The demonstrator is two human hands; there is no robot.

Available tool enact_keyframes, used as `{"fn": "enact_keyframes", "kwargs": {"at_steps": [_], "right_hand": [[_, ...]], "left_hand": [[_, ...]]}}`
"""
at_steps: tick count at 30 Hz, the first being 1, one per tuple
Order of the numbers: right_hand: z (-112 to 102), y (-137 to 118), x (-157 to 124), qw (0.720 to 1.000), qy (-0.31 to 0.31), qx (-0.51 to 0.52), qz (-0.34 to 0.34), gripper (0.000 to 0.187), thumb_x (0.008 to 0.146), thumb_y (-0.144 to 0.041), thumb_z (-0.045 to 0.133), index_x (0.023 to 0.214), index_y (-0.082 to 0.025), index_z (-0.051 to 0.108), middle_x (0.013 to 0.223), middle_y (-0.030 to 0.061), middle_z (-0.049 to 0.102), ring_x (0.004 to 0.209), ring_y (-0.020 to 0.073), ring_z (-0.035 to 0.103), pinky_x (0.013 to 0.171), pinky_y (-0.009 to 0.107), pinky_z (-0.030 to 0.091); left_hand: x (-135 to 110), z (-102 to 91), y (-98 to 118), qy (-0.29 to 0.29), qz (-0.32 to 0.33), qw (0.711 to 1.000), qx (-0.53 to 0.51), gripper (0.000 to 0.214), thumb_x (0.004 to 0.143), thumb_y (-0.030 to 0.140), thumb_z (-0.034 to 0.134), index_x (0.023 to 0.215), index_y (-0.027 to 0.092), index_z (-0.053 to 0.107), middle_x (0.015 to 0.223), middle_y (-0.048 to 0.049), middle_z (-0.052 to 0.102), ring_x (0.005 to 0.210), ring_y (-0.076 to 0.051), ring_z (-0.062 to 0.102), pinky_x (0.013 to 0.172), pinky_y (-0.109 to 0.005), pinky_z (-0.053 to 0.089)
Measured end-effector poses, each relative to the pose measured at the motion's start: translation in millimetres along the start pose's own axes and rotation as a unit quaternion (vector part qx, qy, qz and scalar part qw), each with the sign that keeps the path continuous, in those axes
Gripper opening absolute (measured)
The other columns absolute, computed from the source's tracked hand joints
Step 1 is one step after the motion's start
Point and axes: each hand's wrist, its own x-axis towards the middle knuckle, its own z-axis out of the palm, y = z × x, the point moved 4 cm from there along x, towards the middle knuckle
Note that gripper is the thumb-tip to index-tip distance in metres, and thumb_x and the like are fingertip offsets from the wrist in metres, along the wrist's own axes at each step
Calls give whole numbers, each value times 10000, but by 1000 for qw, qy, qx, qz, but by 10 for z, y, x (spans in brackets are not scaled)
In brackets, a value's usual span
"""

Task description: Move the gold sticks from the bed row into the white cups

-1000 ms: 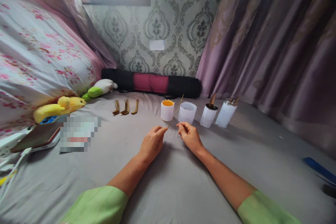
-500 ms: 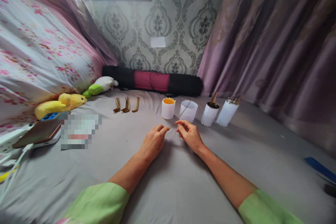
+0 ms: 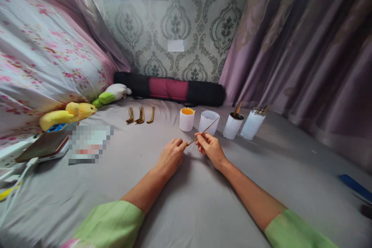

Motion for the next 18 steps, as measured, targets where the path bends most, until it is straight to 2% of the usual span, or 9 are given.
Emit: {"fn": "enact_keyframes", "kwargs": {"at_steps": [11, 18], "right_hand": [[-2, 39, 15, 999, 2, 26, 21, 335, 713, -452, 511, 835, -141, 549, 616, -11, 517, 435, 53, 433, 345, 161, 299], [-11, 54, 15, 999, 8, 36, 32, 347, 693, -458, 525, 838, -145, 563, 610, -13, 520, 432, 54, 435, 342, 164, 299]], "left_hand": [[-1, 3, 12, 5, 0, 1000, -7, 305, 791, 98, 318, 998, 188, 522, 880, -65, 512, 850, -174, 462, 747, -289, 386], [5, 2, -4, -10, -33, 999, -22, 293, 799, 110, 320, 987, 197, 527, 900, -58, 522, 860, -162, 481, 759, -279, 385]]}}
